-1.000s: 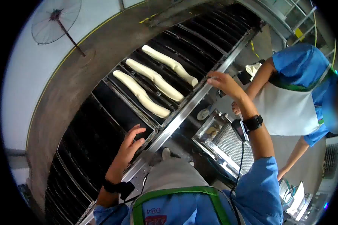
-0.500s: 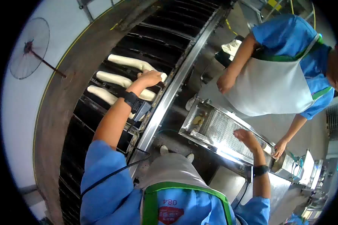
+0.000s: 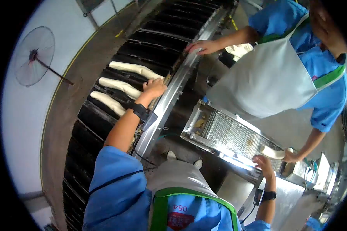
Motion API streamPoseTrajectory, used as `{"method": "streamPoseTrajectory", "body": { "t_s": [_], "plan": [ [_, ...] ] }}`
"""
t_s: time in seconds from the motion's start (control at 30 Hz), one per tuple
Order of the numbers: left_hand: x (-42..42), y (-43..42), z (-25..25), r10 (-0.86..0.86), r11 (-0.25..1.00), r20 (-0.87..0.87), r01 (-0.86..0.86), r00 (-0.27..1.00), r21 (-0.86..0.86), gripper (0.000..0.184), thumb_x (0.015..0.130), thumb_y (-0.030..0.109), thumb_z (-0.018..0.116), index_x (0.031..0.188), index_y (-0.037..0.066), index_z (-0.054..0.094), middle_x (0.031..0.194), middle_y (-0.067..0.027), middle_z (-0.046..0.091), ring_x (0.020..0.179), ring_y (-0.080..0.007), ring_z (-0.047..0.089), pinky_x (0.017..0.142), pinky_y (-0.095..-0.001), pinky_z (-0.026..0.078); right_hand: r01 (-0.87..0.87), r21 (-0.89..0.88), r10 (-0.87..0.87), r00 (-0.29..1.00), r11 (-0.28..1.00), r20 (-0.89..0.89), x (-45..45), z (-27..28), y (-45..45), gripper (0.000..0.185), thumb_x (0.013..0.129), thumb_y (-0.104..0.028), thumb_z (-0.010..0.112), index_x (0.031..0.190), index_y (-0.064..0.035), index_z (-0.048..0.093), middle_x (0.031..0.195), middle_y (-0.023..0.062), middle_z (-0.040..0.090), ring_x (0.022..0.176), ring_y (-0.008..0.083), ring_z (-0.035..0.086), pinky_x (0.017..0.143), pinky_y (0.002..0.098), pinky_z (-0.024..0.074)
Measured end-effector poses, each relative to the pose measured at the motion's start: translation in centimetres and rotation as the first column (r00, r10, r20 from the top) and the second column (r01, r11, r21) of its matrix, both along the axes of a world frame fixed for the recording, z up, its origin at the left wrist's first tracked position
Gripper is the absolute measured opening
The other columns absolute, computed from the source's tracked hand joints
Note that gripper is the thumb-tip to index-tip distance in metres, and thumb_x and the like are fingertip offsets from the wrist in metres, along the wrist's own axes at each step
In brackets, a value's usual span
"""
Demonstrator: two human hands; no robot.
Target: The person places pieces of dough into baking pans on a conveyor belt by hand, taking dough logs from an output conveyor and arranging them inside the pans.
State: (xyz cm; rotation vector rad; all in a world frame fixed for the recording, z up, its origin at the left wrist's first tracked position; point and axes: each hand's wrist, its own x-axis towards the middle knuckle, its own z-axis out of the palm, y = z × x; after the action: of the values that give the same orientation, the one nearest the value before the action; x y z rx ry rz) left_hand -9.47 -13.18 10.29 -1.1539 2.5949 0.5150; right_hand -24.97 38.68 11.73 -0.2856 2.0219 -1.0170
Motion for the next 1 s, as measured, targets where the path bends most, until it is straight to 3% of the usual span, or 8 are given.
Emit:
{"method": "streamPoseTrajectory", "body": {
  "t_s": [0.13, 0.2, 0.27, 0.47, 0.63, 1.0],
  "plan": [
    [2.3, 1.4, -0.4, 0.132, 0.99, -0.152, -0.138, 0.98, -0.028, 0.063, 0.075, 0.041, 0.038, 0.126, 0.008, 0.023, 0.132, -0.0078, 0.02, 0.123, -0.027, 0.012, 0.096, -0.0464, 0.012, -0.043, -0.021, 0.043, 0.999, 0.999, -0.024, -0.4, -0.1, 1.0, 0.032, 0.08, -0.028, 0.049, 0.097, -0.0012, 0.052, 0.088, 0.0057, 0.057, 0.081, 0.0136, 0.054, 0.067, 0.0251, 0.0427],
    [4.0, 1.0, -0.8, 0.27, 0.943, -0.201, -0.301, 0.942, -0.142, 0.066, 0.074, 0.042, 0.039, 0.127, 0.006, 0.022, 0.132, -0.0122, 0.019, 0.123, -0.0287, 0.011, 0.096, -0.047, 0.013, -0.107, -0.003, 0.107, 0.993, 0.994, -0.055, -1.1, -0.1, 1.6, 0.031, 0.081, -0.028, 0.048, 0.097, -0.0011, 0.052, 0.088, 0.0058, 0.057, 0.081, 0.0133, 0.054, 0.066, 0.0247, 0.0424],
    [5.8, 1.7, 1.2, 0.398, 0.906, -0.232, -0.42, 0.888, -0.052, 0.069, 0.073, 0.044, 0.041, 0.127, 0.006, 0.021, 0.132, -0.0144, 0.018, 0.123, -0.0294, 0.01, 0.096, -0.0465, 0.012, -0.118, -0.05, 0.113, 0.99, 0.992, -0.085, -1.7, -0.4, 1.9, 0.033, 0.078, -0.026, 0.054, 0.097, 0.0005, 0.054, 0.086, 0.0067, 0.057, 0.073, 0.0134, 0.054, 0.061, 0.0243, 0.0433],
    [10.0, 6.8, 0.1, 0.258, 0.966, -0.243, -0.245, 0.935, 0.081, 0.063, 0.073, 0.045, 0.044, 0.124, 0.011, 0.03, 0.132, -0.0142, 0.017, 0.123, -0.0295, 0.009, 0.095, -0.0472, 0.011, -0.152, -0.023, 0.15, 0.985, 0.988, -0.083, -2.8, 0.3, 2.1, 0.03, 0.078, -0.024, 0.053, 0.095, 0.0003, 0.054, 0.085, 0.006, 0.058, 0.074, 0.0123, 0.054, 0.061, 0.0237, 0.0428],
    [12.8, 11.4, -1.0, 0.215, 0.976, -0.238, -0.219, 0.947, 0.009, 0.063, 0.072, 0.04, 0.049, 0.123, 0.01, 0.028, 0.131, -0.0138, 0.019, 0.122, -0.0285, 0.011, 0.095, -0.0473, 0.012, -0.211, 0.006, 0.211, 0.975, 0.977, -0.065, -3.7, -0.7, 2.7, 0.034, 0.079, -0.032, 0.052, 0.095, -0.0021, 0.054, 0.087, 0.0067, 0.058, 0.078, 0.0162, 0.056, 0.064, 0.0272, 0.044],
    [15.3, 14.5, -2.7, 0.188, 0.966, -0.303, -0.232, 0.934, -0.115, 0.06, 0.071, 0.034, 0.053, 0.12, 0.005, 0.034, 0.13, -0.0137, 0.02, 0.122, -0.0268, 0.013, 0.094, -0.0463, 0.013, -0.24, 0.032, 0.241, 0.97, 0.97, -0.028, -4.0, -2.0, 3.3, 0.032, 0.08, -0.028, 0.051, 0.097, -0.0003, 0.052, 0.086, 0.0072, 0.058, 0.077, 0.0157, 0.056, 0.061, 0.026, 0.0456]
  ]
}}
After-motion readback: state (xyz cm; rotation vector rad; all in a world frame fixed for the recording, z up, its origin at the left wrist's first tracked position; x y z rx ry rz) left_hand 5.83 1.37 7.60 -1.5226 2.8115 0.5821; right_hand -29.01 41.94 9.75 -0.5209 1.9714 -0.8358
